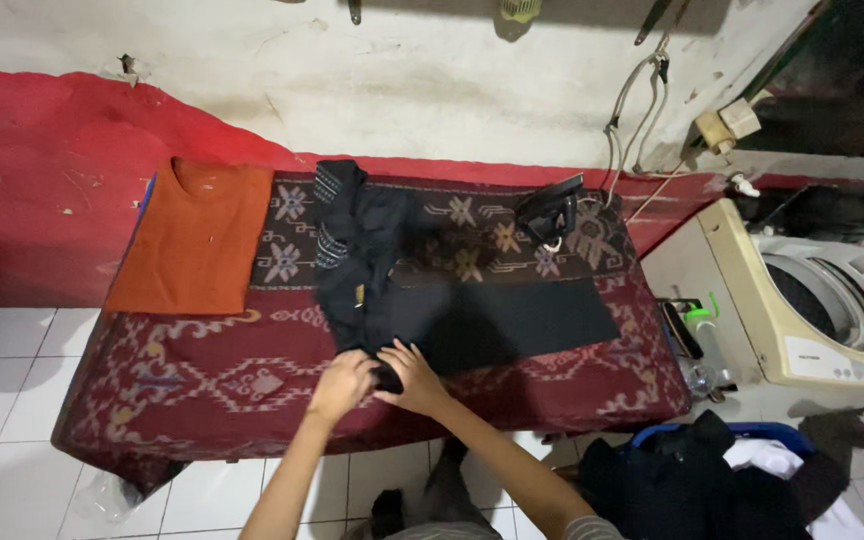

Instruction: The person spreads a black shirt onto a patterned mat, smoothing it by hand and then sliding a hot iron over the fabric several times before folding the shirt.

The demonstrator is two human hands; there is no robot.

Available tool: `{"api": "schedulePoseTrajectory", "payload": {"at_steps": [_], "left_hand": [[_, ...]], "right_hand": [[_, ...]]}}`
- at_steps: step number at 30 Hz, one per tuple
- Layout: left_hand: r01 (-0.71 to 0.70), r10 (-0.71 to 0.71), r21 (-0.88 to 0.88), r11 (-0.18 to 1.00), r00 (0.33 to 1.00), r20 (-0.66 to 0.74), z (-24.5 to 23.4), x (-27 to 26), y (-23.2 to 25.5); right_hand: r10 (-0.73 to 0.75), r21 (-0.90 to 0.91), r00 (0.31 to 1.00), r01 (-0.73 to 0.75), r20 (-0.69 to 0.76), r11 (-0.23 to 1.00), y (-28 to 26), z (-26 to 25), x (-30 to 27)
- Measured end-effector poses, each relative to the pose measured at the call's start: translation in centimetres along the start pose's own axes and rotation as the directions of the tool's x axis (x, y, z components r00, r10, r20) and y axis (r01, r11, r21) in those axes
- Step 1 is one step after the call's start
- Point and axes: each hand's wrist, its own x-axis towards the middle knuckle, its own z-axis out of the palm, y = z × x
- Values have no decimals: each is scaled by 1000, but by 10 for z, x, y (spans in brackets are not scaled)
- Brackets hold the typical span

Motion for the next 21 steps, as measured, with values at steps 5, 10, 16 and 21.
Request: {"api": "schedulePoseTrajectory", "payload": {"at_steps": [5, 10, 16, 21], "left_hand": [[-98, 94, -41, 994, 992, -84, 10, 37, 35], [-162, 165, -40, 986, 984, 66, -13, 69, 48], [-409, 358, 131, 903, 886, 295, -4, 113, 58], [-435, 359, 197, 879, 873, 330, 14, 154, 43]], "right_hand": [[427, 370, 880, -333, -208, 867, -4, 7, 5], [342, 403, 917, -239, -205, 883, 31, -46, -8], [443, 176, 894, -447, 64, 877, 71, -109, -60], [475, 152, 879, -475, 34, 867, 108, -147, -103]]}}
